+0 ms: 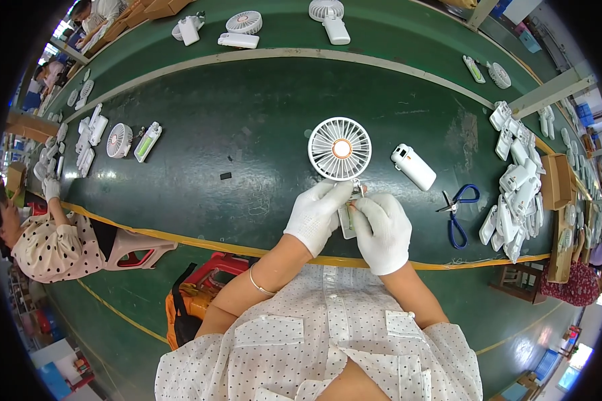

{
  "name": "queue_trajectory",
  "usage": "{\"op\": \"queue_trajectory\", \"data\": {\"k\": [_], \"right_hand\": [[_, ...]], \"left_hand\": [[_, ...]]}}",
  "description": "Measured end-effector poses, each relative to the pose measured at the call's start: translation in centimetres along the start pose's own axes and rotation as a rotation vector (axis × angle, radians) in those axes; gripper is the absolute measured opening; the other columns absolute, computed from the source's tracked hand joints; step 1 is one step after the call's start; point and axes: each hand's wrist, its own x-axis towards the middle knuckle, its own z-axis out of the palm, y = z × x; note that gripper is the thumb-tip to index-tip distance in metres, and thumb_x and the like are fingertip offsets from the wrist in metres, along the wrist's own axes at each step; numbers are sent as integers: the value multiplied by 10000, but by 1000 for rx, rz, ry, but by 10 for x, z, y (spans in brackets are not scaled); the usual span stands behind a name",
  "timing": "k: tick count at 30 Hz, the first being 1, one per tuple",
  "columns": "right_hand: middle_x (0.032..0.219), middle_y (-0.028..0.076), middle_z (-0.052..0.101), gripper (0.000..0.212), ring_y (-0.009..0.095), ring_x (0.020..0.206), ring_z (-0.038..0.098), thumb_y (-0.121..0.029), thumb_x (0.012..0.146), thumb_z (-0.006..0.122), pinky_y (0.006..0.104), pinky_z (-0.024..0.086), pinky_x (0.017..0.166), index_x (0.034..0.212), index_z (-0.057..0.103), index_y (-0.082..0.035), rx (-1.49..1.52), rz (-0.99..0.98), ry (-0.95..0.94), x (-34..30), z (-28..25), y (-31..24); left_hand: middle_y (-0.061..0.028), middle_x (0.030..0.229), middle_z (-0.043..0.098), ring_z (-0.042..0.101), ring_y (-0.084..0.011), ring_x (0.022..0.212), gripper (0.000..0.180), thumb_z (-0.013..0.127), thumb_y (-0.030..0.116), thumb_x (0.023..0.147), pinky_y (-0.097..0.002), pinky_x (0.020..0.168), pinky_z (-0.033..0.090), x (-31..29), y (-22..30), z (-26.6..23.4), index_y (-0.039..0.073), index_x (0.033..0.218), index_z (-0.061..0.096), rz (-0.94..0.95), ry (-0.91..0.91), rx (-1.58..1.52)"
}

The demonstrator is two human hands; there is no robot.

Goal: The person assembles portable handheld fans by connecting the circuit boards, fitting batteries into the handle casings, snapping the casing covers together by hand, and placing the assembled fans onto the conveyor belt.

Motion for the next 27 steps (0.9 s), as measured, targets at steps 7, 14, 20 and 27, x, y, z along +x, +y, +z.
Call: {"op": "queue_trajectory", "data": {"k": [7,14,20,27], "right_hand": [[812,78,591,151,276,727,616,-63,823,702,381,503,631,972,679,-69,-123,7,-154,10,-10,2],[1140,146,647,399,343,1078,597,-30,789,705,420,479,928,1184,655,-65,-298,5,-34,31,-51,39],[1165,157,650,481,361,1068,613,-76,759,751,418,498,915,1220,621,-34,-294,192,-115,24,-55,68],[1100,168,631,531,318,949,653,-42,723,762,373,529,822,1240,640,-23,112,122,-97,5,-34,-13]], "left_hand": [[-134,1213,636,640,-171,1056,315,524,77,989,-313,882,537,-2,4,-13,-82,1260,549,113,-172,492],[-196,1288,601,621,-272,1187,386,485,20,977,-385,992,530,-9,5,-8,-108,1340,448,108,-89,270],[-165,1177,657,659,-228,1105,347,520,52,963,-340,947,538,-18,7,-2,-91,1278,511,294,-47,440],[-78,1158,670,627,-127,1056,368,549,94,956,-289,937,489,-25,14,14,-11,1308,567,338,21,647]]}}
